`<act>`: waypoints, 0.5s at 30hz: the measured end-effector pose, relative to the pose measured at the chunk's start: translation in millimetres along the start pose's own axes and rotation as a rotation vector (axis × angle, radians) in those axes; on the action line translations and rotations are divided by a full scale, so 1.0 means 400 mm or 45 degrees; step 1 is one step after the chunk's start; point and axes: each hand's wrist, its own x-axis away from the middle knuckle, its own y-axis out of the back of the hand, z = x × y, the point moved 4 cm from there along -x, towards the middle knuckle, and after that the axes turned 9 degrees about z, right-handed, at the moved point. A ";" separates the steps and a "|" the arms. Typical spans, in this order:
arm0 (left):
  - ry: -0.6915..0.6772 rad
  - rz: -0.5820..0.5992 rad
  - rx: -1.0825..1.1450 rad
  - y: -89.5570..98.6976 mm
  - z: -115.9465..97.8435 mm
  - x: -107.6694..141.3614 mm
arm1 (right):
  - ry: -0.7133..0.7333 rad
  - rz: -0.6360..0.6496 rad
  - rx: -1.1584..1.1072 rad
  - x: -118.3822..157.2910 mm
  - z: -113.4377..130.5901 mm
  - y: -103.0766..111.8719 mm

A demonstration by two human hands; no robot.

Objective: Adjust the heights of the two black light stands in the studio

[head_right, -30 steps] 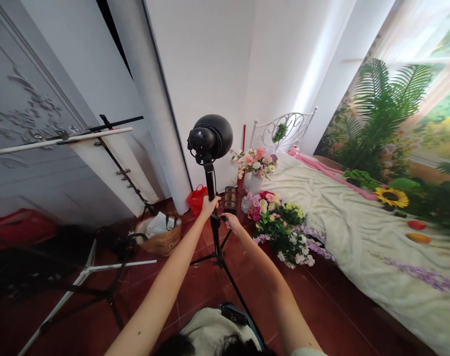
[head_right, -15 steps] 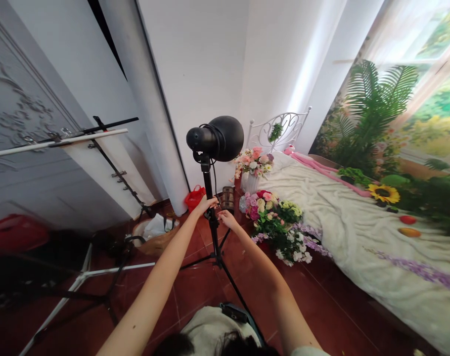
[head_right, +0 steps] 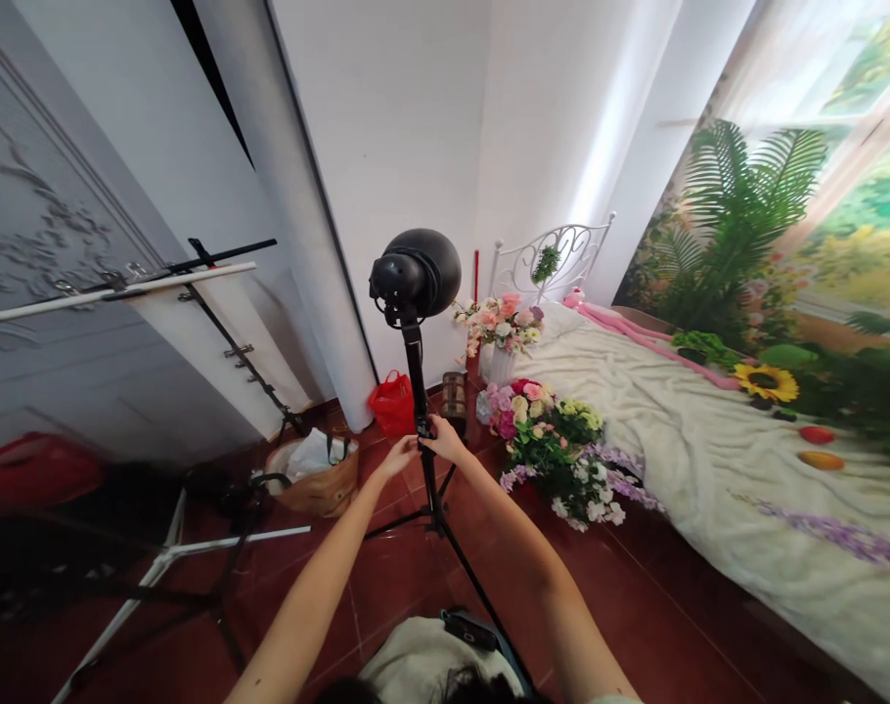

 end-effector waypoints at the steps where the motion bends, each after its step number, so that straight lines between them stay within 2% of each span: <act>1: -0.034 0.008 -0.005 -0.012 0.006 -0.008 | 0.025 0.024 -0.078 -0.003 0.007 -0.001; 4: -0.131 0.024 -0.034 -0.044 0.020 -0.030 | 0.074 0.023 -0.199 0.000 0.023 0.000; 8: -0.215 -0.068 -0.102 -0.063 0.037 -0.042 | 0.024 -0.067 -0.121 0.010 0.026 -0.002; 11: -0.187 -0.137 -0.146 -0.064 0.046 -0.039 | 0.050 -0.166 -0.039 0.007 0.023 -0.011; 15: -0.132 -0.141 -0.159 -0.065 0.050 -0.034 | 0.088 -0.323 0.119 -0.015 0.016 -0.030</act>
